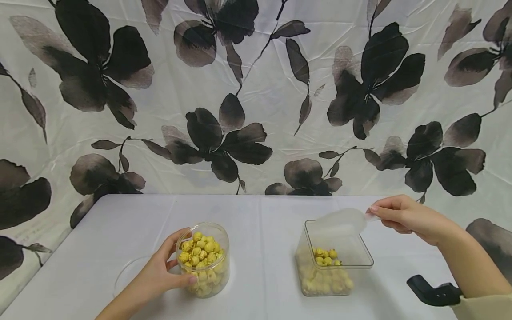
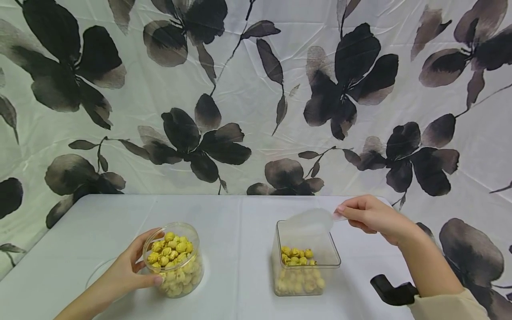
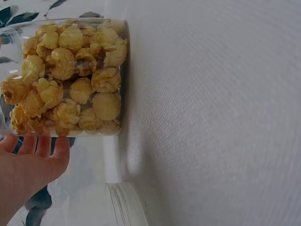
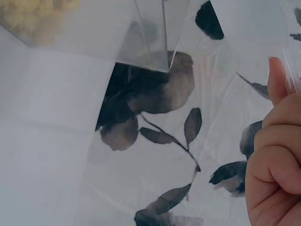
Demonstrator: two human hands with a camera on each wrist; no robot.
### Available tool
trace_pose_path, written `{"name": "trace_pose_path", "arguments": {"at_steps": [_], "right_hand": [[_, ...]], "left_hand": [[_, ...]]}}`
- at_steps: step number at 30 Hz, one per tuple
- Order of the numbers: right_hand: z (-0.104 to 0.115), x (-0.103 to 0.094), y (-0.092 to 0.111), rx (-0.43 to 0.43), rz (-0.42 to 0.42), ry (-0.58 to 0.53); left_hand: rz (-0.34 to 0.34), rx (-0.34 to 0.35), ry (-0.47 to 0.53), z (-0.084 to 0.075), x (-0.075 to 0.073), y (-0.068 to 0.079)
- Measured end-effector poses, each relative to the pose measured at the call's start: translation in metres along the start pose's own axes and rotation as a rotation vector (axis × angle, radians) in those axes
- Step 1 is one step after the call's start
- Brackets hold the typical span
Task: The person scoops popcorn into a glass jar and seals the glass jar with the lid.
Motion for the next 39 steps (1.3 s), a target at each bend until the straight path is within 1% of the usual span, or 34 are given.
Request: {"name": "trace_pose_path", "arguments": {"at_steps": [3, 6, 10, 13, 16, 23, 26, 31, 36, 39], "right_hand": [[-0.004, 0.000, 0.000, 0.027, -0.001, 0.019], [-0.008, 0.006, -0.003, 0.051, 0.025, 0.044], [-0.011, 0.019, -0.009, 0.064, 0.071, 0.072], [-0.013, 0.028, -0.014, 0.065, 0.086, 0.093], [-0.015, 0.034, -0.017, 0.066, 0.095, 0.103], [-0.019, 0.046, -0.021, 0.077, 0.122, 0.129], [-0.019, 0.047, -0.022, 0.070, 0.114, 0.164], [-0.020, 0.043, -0.022, 0.075, 0.071, 0.210], [-0.024, 0.040, -0.020, 0.115, 0.046, 0.197], [-0.025, 0.039, -0.019, 0.131, 0.039, 0.186]], "left_hand": [[-0.003, 0.007, -0.003, 0.000, 0.000, 0.000], [-0.006, 0.013, -0.010, 0.000, 0.000, 0.000], [-0.006, -0.013, -0.005, 0.000, 0.001, 0.000], [0.005, -0.038, 0.011, 0.000, 0.001, 0.000], [0.011, -0.038, 0.016, 0.000, 0.001, 0.000], [0.001, -0.008, 0.005, -0.001, 0.001, 0.001], [0.002, 0.000, 0.005, -0.001, 0.001, 0.001], [0.009, 0.000, 0.015, -0.001, 0.001, 0.001], [0.011, -0.018, 0.015, 0.000, 0.001, 0.001], [0.011, -0.017, 0.008, 0.000, 0.001, 0.001]]}}
Point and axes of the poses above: each hand's wrist, its own y-axis away from the middle knuckle, its own x-axis out of the palm, z = x × y, the point moved 6 cm from there along -y, towards the middle knuckle, and after that the axes turned 6 degrees about y, right-handed, at the moved point
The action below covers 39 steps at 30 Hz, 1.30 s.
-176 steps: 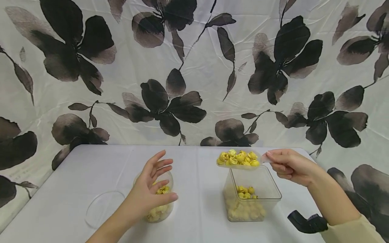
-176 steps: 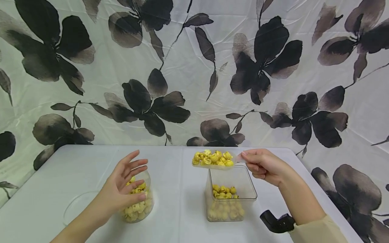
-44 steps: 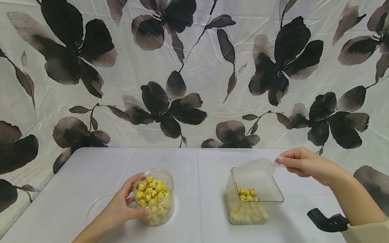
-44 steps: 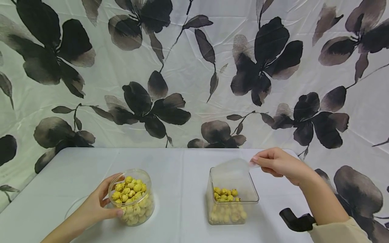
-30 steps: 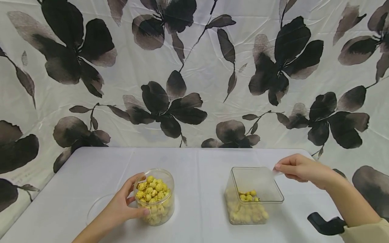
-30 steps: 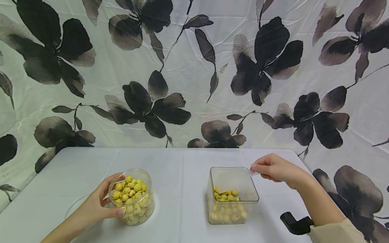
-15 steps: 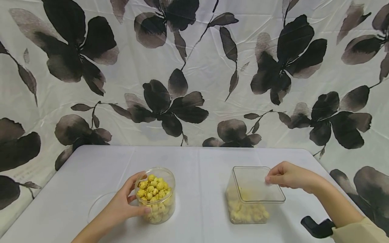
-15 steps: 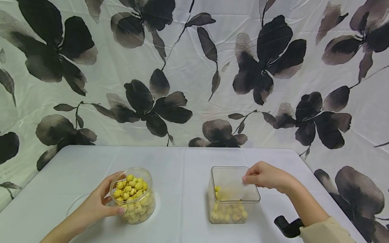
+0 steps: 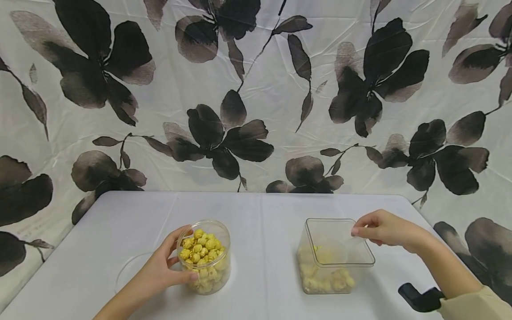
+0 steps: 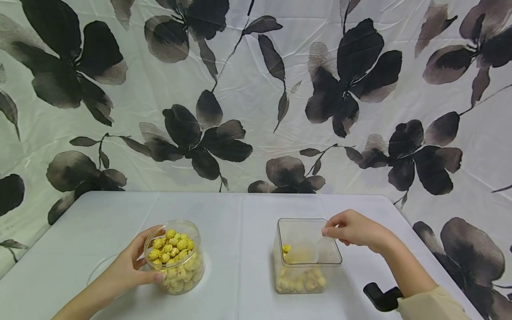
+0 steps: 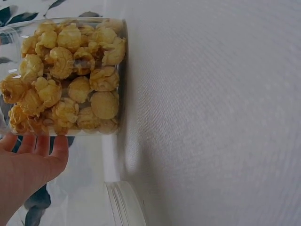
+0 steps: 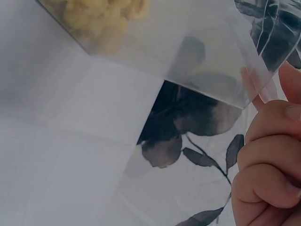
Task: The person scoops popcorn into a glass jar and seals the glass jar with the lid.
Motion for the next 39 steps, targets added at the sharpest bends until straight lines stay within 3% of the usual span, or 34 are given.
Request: {"name": "trace_pose_path", "arguments": {"at_steps": [10, 20, 27, 39], "right_hand": [[0.005, -0.014, 0.004, 0.000, -0.043, -0.014], [0.034, -0.021, -0.007, -0.082, -0.151, -0.077], [0.061, -0.012, -0.018, -0.113, -0.242, -0.164], [0.120, 0.029, -0.031, -0.274, -0.283, -0.265]], "left_hand": [[0.004, -0.014, -0.003, 0.000, 0.000, -0.001], [-0.001, -0.006, -0.012, 0.001, -0.001, -0.002], [0.002, -0.014, -0.011, 0.002, -0.001, -0.001], [-0.020, 0.024, -0.022, 0.001, -0.001, 0.001]]}}
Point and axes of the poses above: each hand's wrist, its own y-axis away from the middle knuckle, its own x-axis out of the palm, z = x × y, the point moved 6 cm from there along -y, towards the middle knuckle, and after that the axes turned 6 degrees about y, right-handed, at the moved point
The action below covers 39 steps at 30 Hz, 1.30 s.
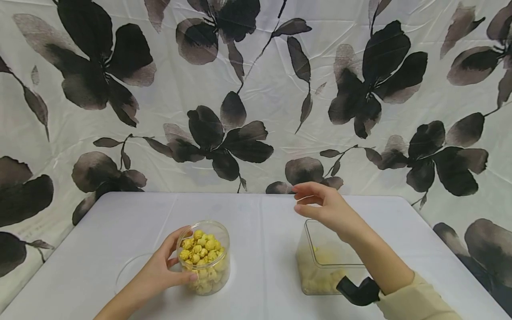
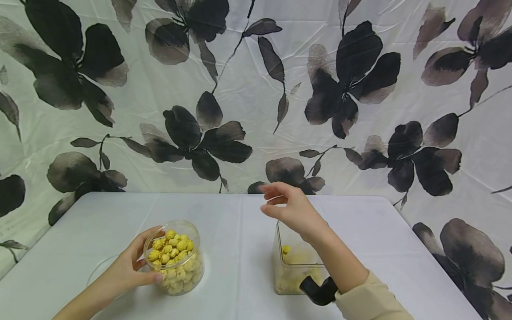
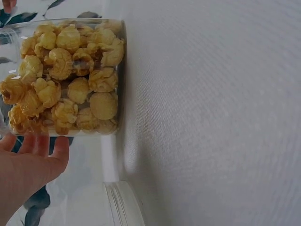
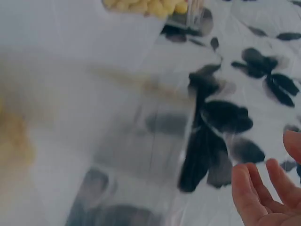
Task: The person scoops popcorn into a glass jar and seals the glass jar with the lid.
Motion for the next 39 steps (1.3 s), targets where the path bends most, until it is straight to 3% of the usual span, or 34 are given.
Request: {"name": "trace_pose_path", "arguments": {"at_steps": [7, 13, 19, 26, 32, 39], "right_hand": [[0.007, 0.042, -0.009, -0.011, 0.040, -0.099], [0.005, 0.080, -0.016, -0.041, 0.085, -0.107], [-0.013, 0.117, -0.026, 0.031, 0.124, -0.168], [-0.029, 0.145, -0.030, 0.033, 0.206, -0.253], [-0.033, 0.166, -0.032, -0.015, 0.299, -0.255], [-0.034, 0.186, -0.032, 0.003, 0.360, -0.275]], "left_hand": [[-0.001, 0.003, 0.004, 0.002, 0.000, -0.001], [-0.001, 0.010, -0.001, 0.002, 0.000, 0.000], [0.002, 0.013, 0.003, 0.001, -0.001, 0.000], [0.001, 0.021, -0.004, 0.000, 0.001, -0.001], [0.009, 0.015, 0.016, 0.002, 0.000, -0.001], [0.022, 0.012, 0.028, 0.004, 0.001, -0.001]]}}
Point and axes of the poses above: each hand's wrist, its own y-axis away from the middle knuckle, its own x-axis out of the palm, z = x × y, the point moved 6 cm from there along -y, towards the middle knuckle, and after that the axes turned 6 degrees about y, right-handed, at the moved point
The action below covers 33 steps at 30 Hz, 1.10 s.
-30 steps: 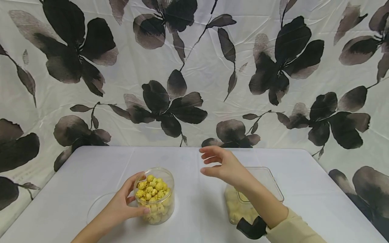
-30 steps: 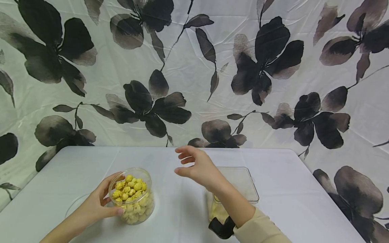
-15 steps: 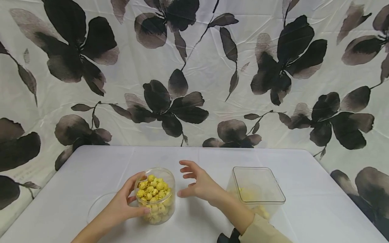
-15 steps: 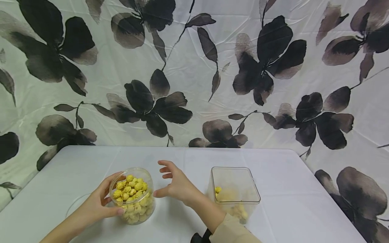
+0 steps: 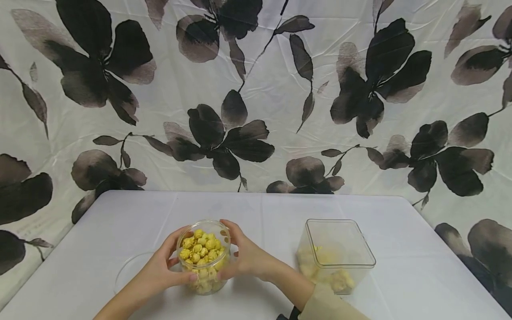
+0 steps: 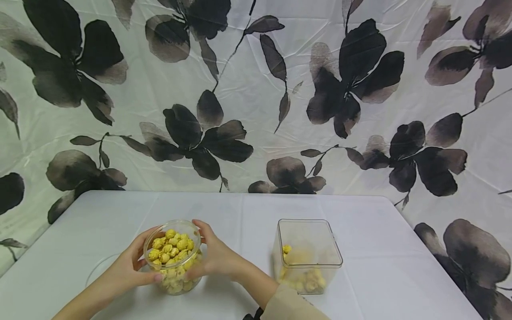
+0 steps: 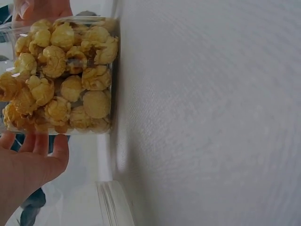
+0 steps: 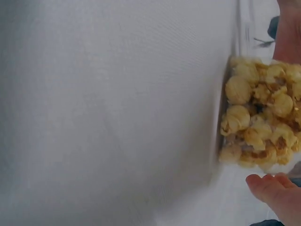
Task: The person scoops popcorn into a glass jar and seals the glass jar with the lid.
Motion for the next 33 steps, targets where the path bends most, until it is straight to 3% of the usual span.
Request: {"name": "trace_pose_path", "arguments": {"at_steps": [10, 21, 27, 33], "right_hand": [[-0.001, 0.014, -0.006, 0.015, -0.013, -0.107], [-0.001, 0.013, -0.005, 0.020, -0.041, -0.088], [0.000, 0.011, -0.005, 0.047, -0.047, -0.049], [0.001, 0.011, -0.006, 0.066, -0.041, -0.046]], "left_hand": [[-0.019, 0.025, 0.005, 0.004, -0.002, 0.000], [0.005, 0.016, -0.005, 0.001, -0.004, 0.001], [-0.021, -0.013, -0.040, 0.006, -0.015, 0.002], [-0.075, 0.009, -0.161, 0.014, -0.038, 0.005]]}}
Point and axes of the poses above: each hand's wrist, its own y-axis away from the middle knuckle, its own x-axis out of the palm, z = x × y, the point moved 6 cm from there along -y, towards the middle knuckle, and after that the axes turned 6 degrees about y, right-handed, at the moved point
